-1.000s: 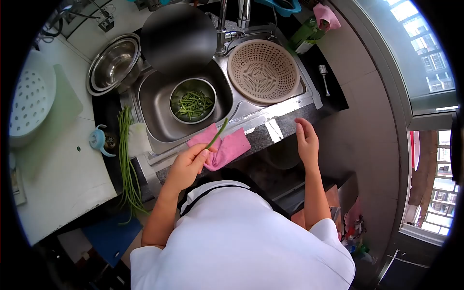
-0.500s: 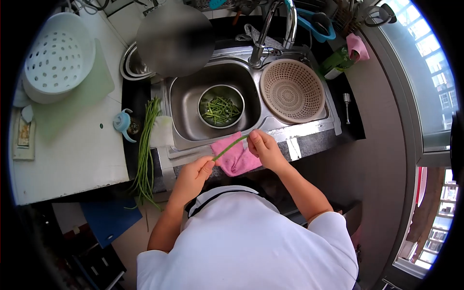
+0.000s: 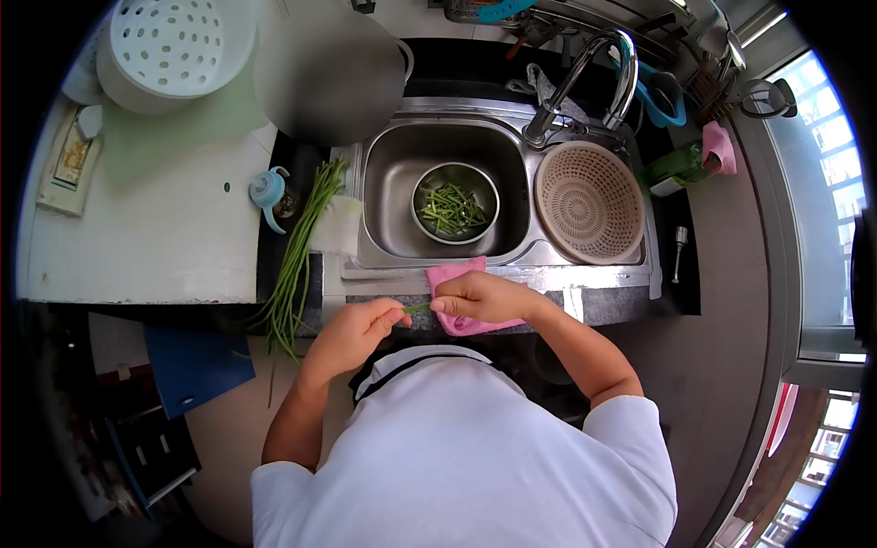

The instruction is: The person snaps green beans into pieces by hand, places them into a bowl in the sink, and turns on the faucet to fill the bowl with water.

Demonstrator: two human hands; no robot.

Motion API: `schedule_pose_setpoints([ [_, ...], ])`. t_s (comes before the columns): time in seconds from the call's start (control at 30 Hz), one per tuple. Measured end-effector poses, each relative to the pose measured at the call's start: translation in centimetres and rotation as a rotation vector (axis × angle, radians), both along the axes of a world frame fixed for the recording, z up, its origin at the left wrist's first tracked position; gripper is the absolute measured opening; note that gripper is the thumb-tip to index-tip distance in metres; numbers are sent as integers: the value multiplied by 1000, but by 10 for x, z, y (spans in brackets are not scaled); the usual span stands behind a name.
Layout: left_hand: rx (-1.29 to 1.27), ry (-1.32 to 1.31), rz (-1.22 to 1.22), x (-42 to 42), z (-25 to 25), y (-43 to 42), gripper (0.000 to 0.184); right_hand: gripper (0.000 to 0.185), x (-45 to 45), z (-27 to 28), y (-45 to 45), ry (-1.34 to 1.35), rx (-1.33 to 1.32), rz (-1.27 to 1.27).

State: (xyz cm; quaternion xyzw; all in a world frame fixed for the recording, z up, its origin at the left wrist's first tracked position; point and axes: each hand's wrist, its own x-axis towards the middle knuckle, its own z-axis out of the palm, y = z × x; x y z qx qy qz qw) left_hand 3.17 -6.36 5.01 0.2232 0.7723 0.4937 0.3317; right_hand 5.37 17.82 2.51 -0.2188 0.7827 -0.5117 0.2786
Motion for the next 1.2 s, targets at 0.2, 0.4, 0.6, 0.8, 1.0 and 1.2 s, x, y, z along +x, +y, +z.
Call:
schedule_pose_setpoints([
  [0.2, 10, 178, 226, 9, -4, 12, 20, 36, -18, -36, -28, -85, -657, -928],
  [0.4, -66, 96, 43, 10, -2, -1, 18, 25, -32, -27, 9, -157, -564, -799],
  [0.6, -115, 46, -100, 2, 1, -1, 19, 33, -4, 1, -15, -177, -93, 87],
  [0.8, 42, 111, 189, 13, -12, 7, 20, 32, -7, -32, -26, -130, -506, -708],
  [1.0, -17, -72, 29, 25, -3, 6, 22, 34, -35, -45, -1, -58, -673, -1103],
  [1.2, -134, -33, -97, 13, -8, 4, 19, 35, -6, -12, -14, -153, -76, 66],
])
